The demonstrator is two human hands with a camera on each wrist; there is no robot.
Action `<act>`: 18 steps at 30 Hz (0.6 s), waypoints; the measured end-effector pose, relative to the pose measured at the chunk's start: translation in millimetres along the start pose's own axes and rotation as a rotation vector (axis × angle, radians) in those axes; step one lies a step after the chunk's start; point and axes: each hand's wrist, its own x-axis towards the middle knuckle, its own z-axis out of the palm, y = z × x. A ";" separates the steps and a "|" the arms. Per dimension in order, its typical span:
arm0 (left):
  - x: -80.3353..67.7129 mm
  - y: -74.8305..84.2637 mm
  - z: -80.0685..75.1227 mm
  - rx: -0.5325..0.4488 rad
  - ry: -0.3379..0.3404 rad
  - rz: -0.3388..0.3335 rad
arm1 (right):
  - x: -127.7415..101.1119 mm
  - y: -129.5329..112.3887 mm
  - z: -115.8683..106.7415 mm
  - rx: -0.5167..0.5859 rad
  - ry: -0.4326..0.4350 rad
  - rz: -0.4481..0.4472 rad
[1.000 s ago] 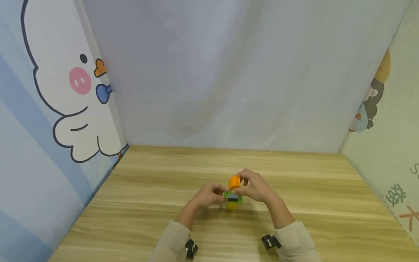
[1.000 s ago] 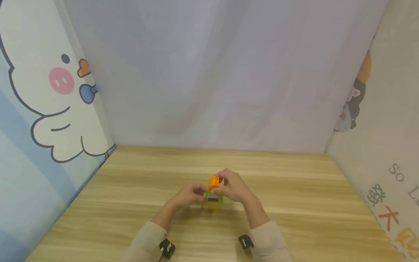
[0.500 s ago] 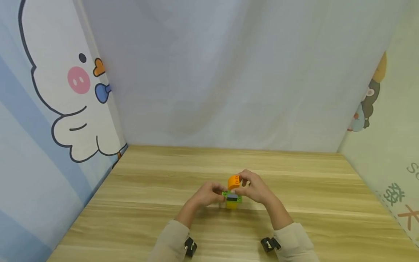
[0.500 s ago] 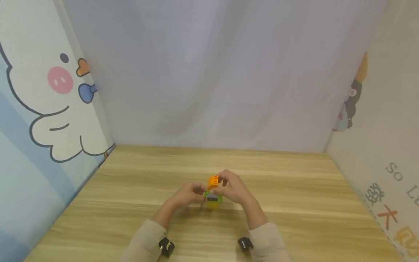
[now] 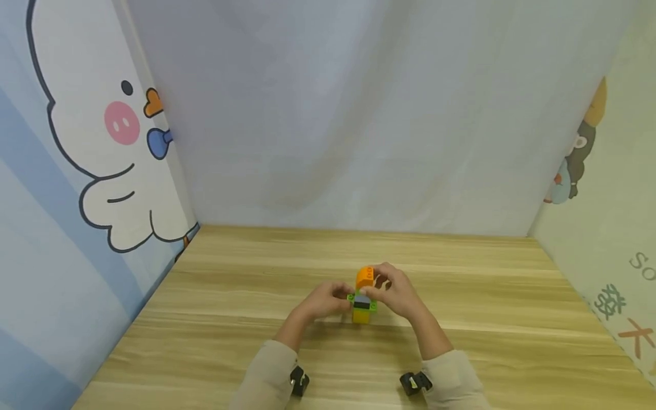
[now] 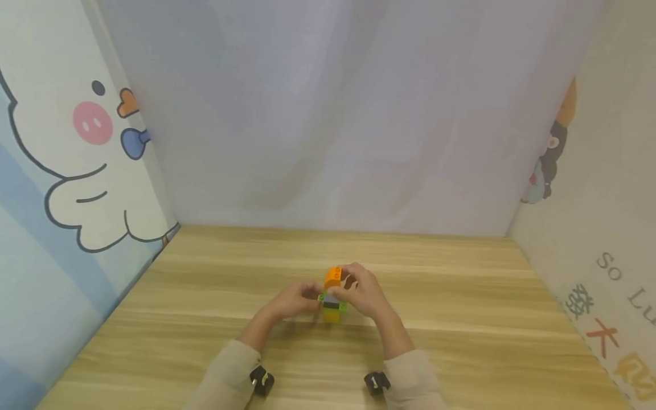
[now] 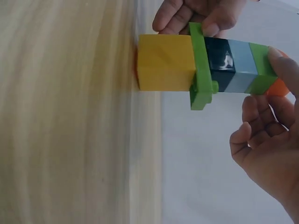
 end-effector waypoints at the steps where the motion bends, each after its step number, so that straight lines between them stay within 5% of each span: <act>1: 0.1 -0.1 0.6 0.003 0.004 -0.001 | 0.4 1.0 1.1 0.003 0.015 0.002; 10: 4.8 0.1 4.4 -0.016 0.024 0.043 | 8.5 10.0 11.8 -0.005 0.172 -0.021; 18: 8.4 -4.9 9.7 -0.022 0.058 0.055 | 9.4 14.4 16.5 0.018 0.174 -0.011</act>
